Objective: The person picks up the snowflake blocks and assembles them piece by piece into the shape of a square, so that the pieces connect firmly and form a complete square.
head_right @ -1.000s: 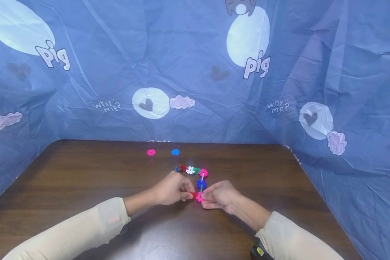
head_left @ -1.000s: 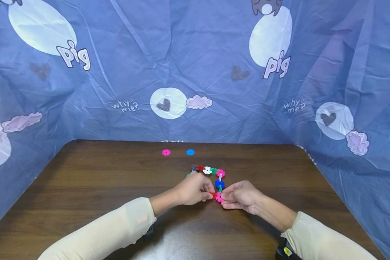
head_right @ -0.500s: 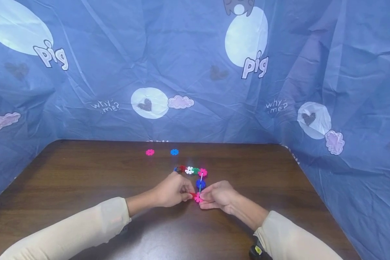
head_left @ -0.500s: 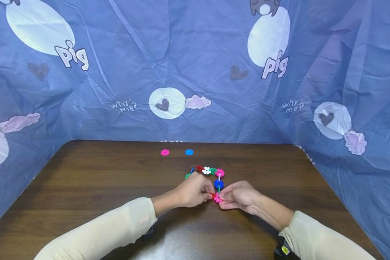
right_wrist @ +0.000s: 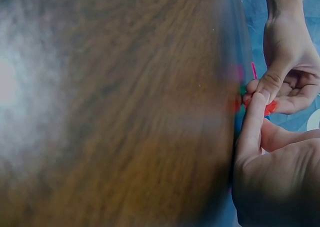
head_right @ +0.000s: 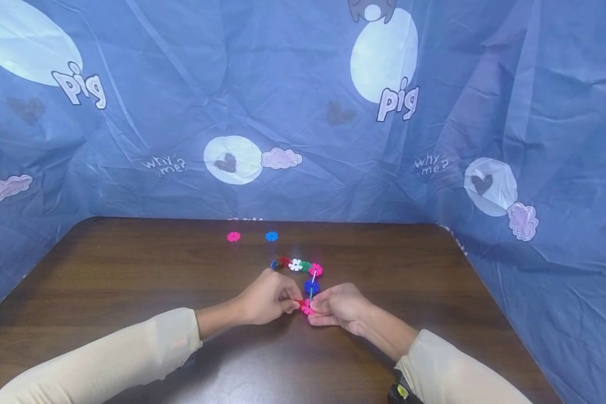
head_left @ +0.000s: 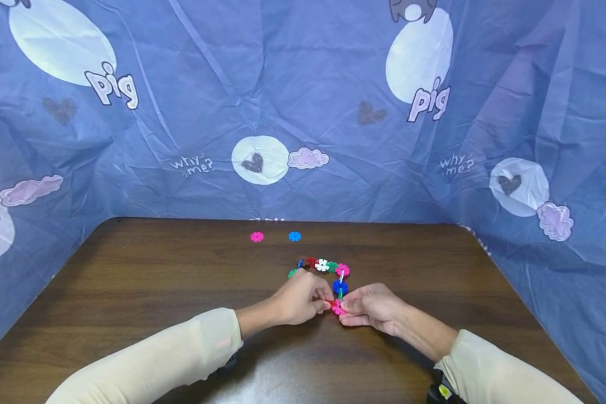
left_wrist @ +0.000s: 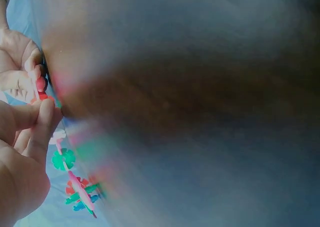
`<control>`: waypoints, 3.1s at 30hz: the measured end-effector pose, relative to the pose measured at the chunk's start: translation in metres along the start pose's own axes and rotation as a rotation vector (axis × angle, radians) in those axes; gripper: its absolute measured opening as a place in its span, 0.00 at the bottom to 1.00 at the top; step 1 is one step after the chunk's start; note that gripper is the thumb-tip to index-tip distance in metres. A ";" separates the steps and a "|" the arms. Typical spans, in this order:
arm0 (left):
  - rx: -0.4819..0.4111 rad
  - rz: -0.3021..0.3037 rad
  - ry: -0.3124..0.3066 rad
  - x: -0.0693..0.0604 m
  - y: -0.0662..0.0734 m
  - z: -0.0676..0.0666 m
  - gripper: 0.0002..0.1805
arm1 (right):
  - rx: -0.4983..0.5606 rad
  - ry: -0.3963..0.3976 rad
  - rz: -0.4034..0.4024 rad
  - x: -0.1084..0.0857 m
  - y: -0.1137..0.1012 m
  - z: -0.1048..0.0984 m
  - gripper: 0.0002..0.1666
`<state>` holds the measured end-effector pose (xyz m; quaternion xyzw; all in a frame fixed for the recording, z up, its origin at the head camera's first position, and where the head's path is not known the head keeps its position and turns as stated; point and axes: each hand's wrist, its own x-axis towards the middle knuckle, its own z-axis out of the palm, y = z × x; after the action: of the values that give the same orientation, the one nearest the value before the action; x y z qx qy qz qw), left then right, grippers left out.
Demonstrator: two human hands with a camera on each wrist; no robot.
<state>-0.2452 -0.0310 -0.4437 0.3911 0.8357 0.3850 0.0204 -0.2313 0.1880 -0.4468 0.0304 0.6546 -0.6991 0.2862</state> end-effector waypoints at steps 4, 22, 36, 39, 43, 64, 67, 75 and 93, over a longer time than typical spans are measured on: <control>-0.024 -0.008 -0.002 0.000 0.001 -0.001 0.04 | -0.006 0.015 0.014 0.000 -0.001 -0.001 0.12; 0.124 -0.011 0.014 0.013 -0.018 -0.071 0.05 | -0.053 -0.032 0.029 -0.007 -0.004 -0.007 0.10; 0.216 -0.351 0.200 0.007 -0.120 -0.138 0.14 | -0.114 -0.053 0.020 -0.005 -0.006 -0.007 0.13; 0.219 -0.405 0.219 0.005 -0.132 -0.142 0.20 | -0.115 -0.052 0.021 -0.005 -0.006 -0.007 0.13; 0.242 -0.467 0.208 0.003 -0.140 -0.143 0.25 | -0.115 -0.052 0.021 -0.005 -0.007 -0.006 0.14; 0.226 -0.514 0.185 0.009 -0.143 -0.132 0.21 | -0.129 -0.048 0.015 -0.005 -0.006 -0.006 0.13; 0.207 -0.533 0.188 0.012 -0.144 -0.130 0.19 | -0.126 -0.046 0.014 -0.004 -0.006 -0.007 0.13; 0.193 -0.487 0.241 0.009 -0.144 -0.129 0.08 | -0.122 -0.045 0.011 -0.006 -0.006 -0.006 0.13; -0.086 -0.201 0.088 -0.019 -0.035 -0.085 0.06 | -0.114 -0.050 0.021 -0.005 -0.006 -0.006 0.13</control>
<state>-0.2831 -0.1116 -0.4121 0.2870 0.8535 0.4331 0.0391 -0.2317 0.1948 -0.4405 0.0033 0.6858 -0.6580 0.3110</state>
